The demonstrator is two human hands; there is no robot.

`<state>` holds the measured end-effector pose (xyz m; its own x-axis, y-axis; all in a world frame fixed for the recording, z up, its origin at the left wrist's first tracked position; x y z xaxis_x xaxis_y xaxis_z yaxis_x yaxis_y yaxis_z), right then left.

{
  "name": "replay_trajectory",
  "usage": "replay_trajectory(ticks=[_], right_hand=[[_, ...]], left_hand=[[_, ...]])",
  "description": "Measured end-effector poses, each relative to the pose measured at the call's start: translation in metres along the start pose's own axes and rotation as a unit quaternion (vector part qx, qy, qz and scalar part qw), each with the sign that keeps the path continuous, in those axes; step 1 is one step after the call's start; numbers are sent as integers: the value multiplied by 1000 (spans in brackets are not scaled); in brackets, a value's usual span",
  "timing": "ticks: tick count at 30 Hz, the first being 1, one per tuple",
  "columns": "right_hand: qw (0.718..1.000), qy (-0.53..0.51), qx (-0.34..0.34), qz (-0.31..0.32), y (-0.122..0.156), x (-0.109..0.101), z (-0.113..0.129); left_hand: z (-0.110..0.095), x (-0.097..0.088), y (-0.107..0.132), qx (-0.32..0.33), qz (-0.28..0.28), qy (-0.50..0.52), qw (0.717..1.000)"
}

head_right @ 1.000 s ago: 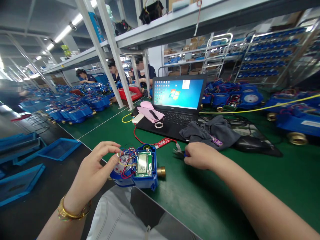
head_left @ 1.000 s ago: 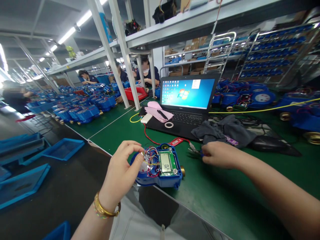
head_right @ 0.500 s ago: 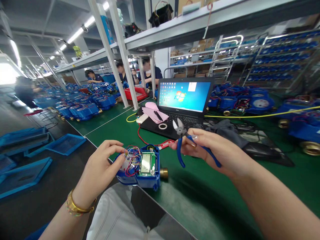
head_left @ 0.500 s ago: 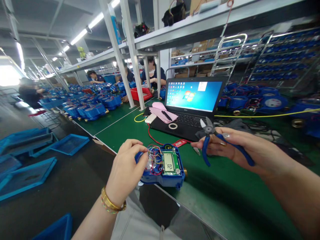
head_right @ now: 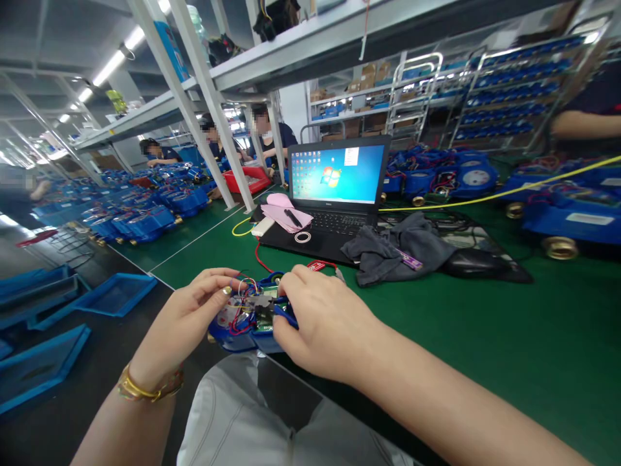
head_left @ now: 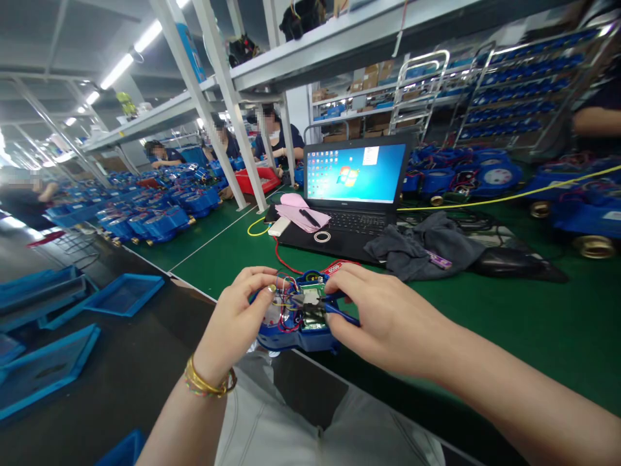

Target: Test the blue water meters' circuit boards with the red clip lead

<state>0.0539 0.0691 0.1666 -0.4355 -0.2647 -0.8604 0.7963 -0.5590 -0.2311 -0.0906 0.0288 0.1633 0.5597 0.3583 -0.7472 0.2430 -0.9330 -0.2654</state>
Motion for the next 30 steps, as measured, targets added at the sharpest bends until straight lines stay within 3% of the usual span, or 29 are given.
replay_trajectory(ticks=[13,30], right_hand=[[999,-29,22,-14,-13,-3,-2],[999,18,-13,-34,-14,-1,5]], left_hand=[[0,1,1,2,-5,19,1000],[-3,0,4,6,-5,16,1000]])
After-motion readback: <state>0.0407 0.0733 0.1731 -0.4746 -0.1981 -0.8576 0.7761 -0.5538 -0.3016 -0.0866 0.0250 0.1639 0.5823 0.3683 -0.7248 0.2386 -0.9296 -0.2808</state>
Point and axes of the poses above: each hand's wrist, its own y-axis away from the middle knuckle, its own x-axis out of the palm, z = x × y, the point moved 10 cm from there along -y, towards the middle knuckle, and after that the axes turned 4 degrees about -y, right-handed, at the moved point
